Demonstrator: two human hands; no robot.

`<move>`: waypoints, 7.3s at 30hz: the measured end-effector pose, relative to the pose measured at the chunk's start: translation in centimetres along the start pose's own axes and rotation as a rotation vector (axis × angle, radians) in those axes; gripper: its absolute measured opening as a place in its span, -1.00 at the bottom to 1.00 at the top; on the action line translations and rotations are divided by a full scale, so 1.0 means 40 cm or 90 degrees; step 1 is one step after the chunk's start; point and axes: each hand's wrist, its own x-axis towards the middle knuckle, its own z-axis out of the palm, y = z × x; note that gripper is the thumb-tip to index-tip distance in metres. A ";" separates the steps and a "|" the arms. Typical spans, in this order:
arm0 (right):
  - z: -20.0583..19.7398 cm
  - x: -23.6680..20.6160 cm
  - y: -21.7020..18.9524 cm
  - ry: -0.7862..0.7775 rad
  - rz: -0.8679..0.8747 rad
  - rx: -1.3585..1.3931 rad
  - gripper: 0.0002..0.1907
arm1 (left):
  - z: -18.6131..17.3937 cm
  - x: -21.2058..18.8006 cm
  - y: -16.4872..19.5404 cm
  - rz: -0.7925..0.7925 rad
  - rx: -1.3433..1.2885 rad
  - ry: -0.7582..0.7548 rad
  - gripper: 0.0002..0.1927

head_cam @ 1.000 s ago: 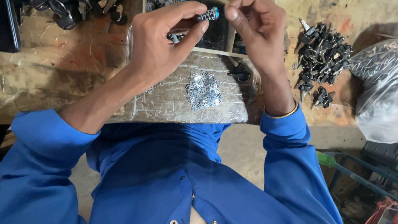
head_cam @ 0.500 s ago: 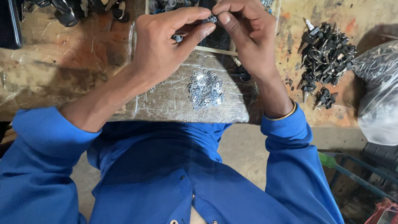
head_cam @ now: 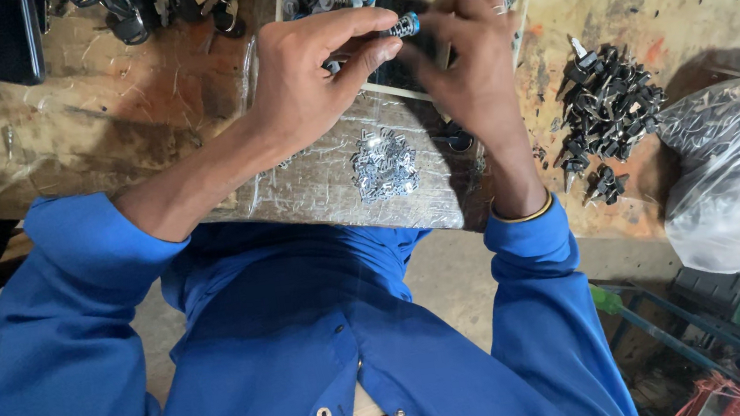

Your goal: The person sits at a workbench assembling small cylindrical connectors. They pick a connector body, insert a metal spring and pin into it by hand, press the parts together, and place the finished assembly with a pile of completed units, repeating the cycle with parts from compartment trays.

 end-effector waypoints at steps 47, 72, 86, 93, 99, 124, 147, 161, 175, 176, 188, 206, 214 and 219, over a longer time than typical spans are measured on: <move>0.005 -0.003 -0.055 0.100 -0.009 0.446 -0.86 | -0.015 -0.006 -0.013 0.017 -0.027 -0.028 -0.79; -0.028 -0.002 -0.006 0.205 -0.018 0.154 -0.79 | -0.016 -0.005 -0.006 -0.001 -0.037 -0.039 -0.79; 0.009 -0.013 -0.014 0.024 0.033 0.579 -0.89 | -0.016 -0.006 -0.005 -0.002 -0.033 -0.043 -0.80; 0.000 -0.009 -0.033 0.036 0.025 0.536 -0.87 | -0.015 -0.007 -0.006 0.001 -0.039 -0.045 -0.79; -0.020 0.002 -0.050 0.070 -0.019 0.440 -0.82 | -0.018 -0.011 -0.003 -0.038 -0.058 -0.046 -0.79; -0.023 -0.016 -0.003 0.048 0.011 -0.011 -0.84 | -0.025 -0.002 0.005 0.004 -0.017 -0.059 -0.78; -0.015 -0.014 -0.014 0.035 0.082 0.613 -0.83 | -0.020 -0.005 -0.001 0.015 -0.009 -0.070 -0.78; -0.005 -0.018 -0.017 -0.020 0.162 0.725 -0.85 | -0.016 -0.007 -0.001 0.010 -0.024 -0.062 -0.82; -0.033 -0.011 -0.023 -0.016 0.183 0.637 -0.81 | -0.019 -0.004 0.009 -0.008 -0.015 -0.057 -0.85; -0.035 -0.011 -0.019 0.012 0.179 0.569 -0.83 | -0.022 -0.002 0.008 -0.009 -0.033 -0.056 -0.85; -0.005 -0.006 -0.001 0.007 0.004 -0.019 -0.80 | -0.022 0.000 0.009 -0.008 -0.057 -0.049 -0.85; -0.006 -0.014 -0.014 0.044 0.067 0.544 -0.94 | -0.023 -0.001 0.006 -0.014 -0.070 -0.066 -0.86; 0.005 -0.010 -0.018 0.038 0.098 0.598 -0.95 | -0.021 0.002 0.009 -0.009 -0.047 -0.061 -0.86; -0.017 -0.001 -0.032 0.043 0.002 0.430 -0.93 | -0.021 -0.002 0.004 -0.015 -0.054 -0.057 -0.86</move>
